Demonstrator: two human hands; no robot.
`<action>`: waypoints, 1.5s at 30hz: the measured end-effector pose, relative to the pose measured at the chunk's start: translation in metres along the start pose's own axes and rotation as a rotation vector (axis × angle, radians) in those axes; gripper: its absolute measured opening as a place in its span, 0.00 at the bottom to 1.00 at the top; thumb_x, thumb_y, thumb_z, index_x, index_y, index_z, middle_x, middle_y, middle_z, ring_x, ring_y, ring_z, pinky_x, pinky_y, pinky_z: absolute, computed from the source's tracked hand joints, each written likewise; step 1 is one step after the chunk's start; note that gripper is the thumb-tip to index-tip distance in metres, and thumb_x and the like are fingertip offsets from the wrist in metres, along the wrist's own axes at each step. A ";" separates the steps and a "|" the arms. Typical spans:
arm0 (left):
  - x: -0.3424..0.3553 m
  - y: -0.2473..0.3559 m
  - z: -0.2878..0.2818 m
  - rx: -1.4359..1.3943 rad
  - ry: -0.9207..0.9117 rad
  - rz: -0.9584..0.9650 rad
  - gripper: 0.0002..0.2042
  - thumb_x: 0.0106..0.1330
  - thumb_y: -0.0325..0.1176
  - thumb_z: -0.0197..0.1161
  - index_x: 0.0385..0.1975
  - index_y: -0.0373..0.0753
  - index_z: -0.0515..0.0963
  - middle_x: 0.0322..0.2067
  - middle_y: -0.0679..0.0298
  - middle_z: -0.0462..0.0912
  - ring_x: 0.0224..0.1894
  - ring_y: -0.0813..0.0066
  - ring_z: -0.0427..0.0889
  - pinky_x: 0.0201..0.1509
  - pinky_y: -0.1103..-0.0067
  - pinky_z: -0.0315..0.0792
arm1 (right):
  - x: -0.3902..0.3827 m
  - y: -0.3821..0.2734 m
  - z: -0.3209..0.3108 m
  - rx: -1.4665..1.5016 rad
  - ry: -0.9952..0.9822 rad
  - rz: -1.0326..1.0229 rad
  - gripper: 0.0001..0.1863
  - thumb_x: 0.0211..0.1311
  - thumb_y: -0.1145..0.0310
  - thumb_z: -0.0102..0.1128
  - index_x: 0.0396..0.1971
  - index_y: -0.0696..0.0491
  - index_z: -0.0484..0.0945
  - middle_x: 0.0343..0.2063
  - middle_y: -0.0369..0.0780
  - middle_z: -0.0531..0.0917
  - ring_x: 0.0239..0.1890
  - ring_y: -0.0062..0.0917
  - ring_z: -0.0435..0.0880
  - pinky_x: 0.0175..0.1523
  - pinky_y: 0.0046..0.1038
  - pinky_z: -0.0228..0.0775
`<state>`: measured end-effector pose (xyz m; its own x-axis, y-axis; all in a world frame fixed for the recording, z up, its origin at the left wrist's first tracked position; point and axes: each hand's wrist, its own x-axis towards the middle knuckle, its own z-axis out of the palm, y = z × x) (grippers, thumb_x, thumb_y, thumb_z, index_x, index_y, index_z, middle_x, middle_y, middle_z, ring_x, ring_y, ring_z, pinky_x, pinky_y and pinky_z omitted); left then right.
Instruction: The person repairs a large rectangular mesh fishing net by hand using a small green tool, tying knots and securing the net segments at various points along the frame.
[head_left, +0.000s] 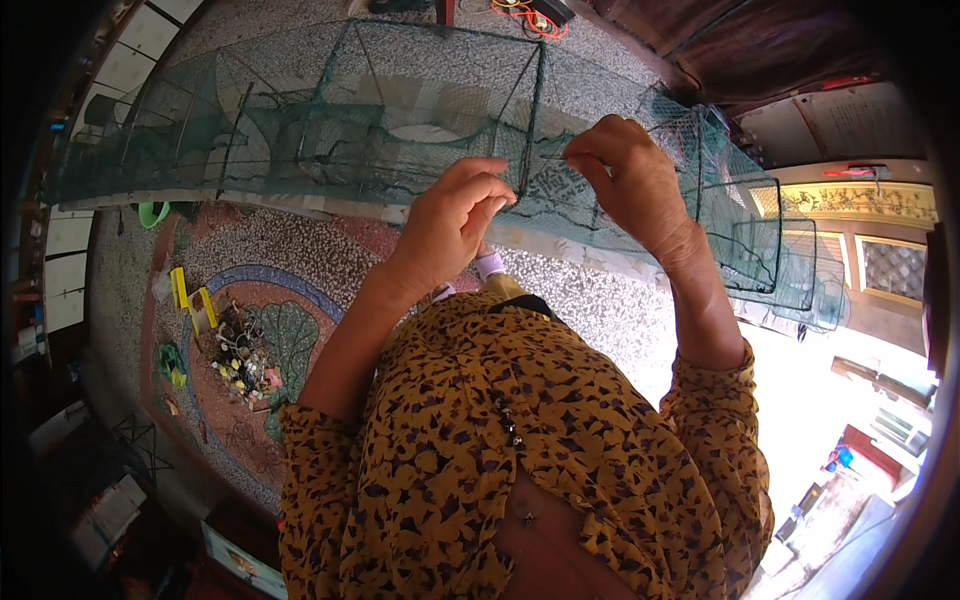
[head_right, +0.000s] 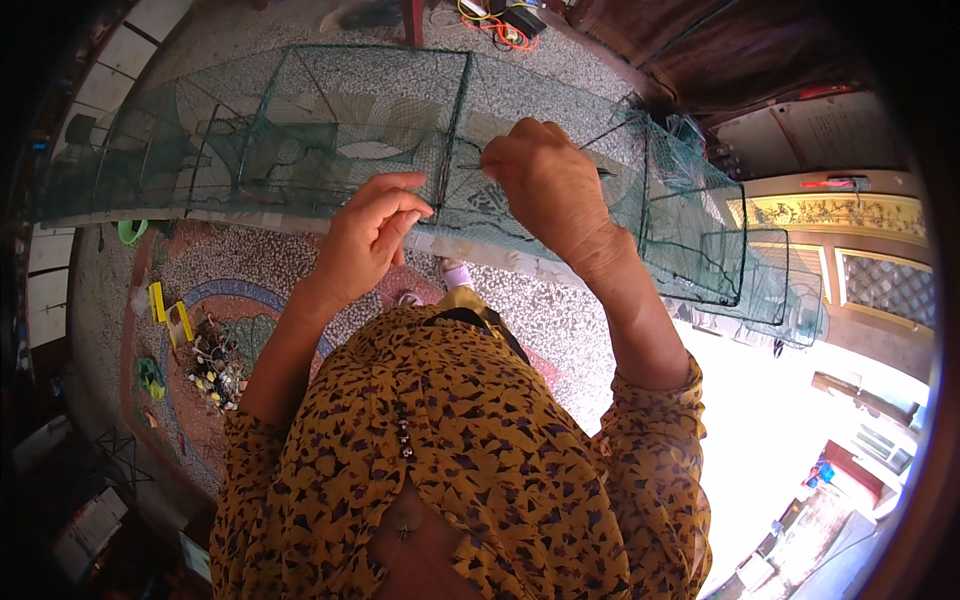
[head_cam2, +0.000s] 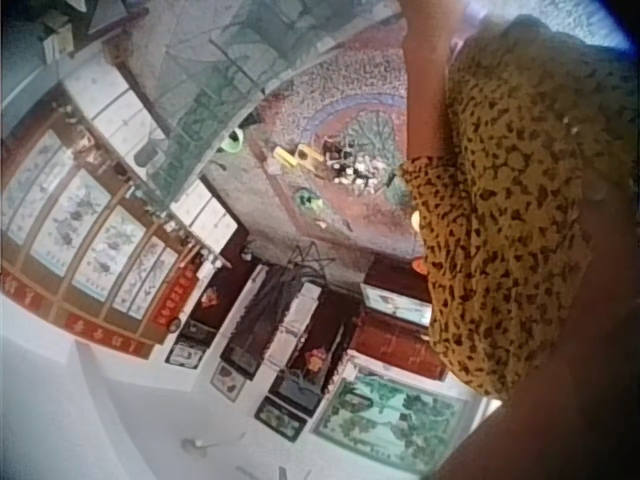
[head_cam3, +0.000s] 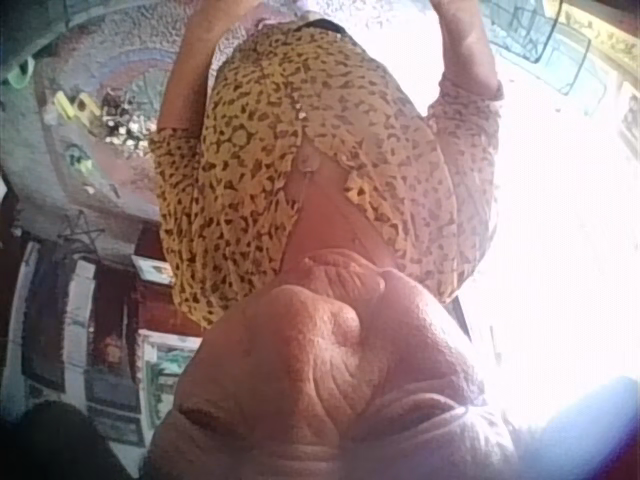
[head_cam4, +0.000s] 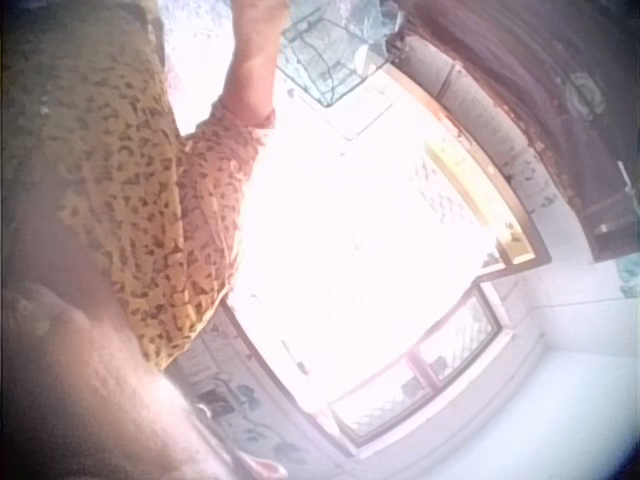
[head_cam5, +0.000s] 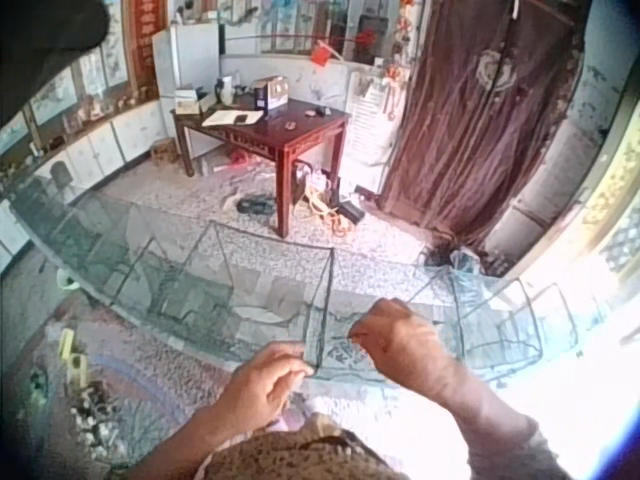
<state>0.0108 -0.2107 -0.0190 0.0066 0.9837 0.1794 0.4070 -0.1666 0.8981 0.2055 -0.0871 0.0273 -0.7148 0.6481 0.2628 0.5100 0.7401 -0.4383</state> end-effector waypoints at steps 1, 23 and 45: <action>0.000 -0.001 0.000 -0.011 -0.008 -0.021 0.05 0.69 0.26 0.52 0.37 0.34 0.75 0.51 0.57 0.73 0.19 0.85 0.74 0.20 0.86 0.70 | 0.001 0.001 0.002 -0.015 0.008 -0.009 0.03 0.52 0.73 0.60 0.27 0.49 0.81 0.27 0.37 0.78 0.36 0.34 0.78 0.40 0.33 0.72; 0.006 -0.013 0.005 -0.401 -0.057 -0.252 0.04 0.68 0.25 0.52 0.35 0.32 0.73 0.52 0.57 0.72 0.19 0.84 0.74 0.22 0.84 0.70 | 0.026 -0.023 0.060 -0.070 -0.004 -0.039 0.07 0.46 0.67 0.66 0.25 0.52 0.80 0.30 0.39 0.77 0.39 0.34 0.76 0.41 0.32 0.71; 0.026 0.003 0.014 0.355 0.203 0.086 0.06 0.64 0.26 0.58 0.40 0.37 0.74 0.44 0.62 0.78 0.31 0.72 0.81 0.32 0.80 0.73 | 0.023 -0.052 -0.110 1.171 0.396 -0.454 0.14 0.73 0.64 0.37 0.41 0.56 0.72 0.28 0.38 0.74 0.26 0.20 0.71 0.31 0.26 0.68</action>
<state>0.0248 -0.1848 -0.0172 -0.1118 0.9282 0.3550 0.7026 -0.1788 0.6887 0.2152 -0.0915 0.1502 -0.4214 0.5415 0.7274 -0.5935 0.4418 -0.6727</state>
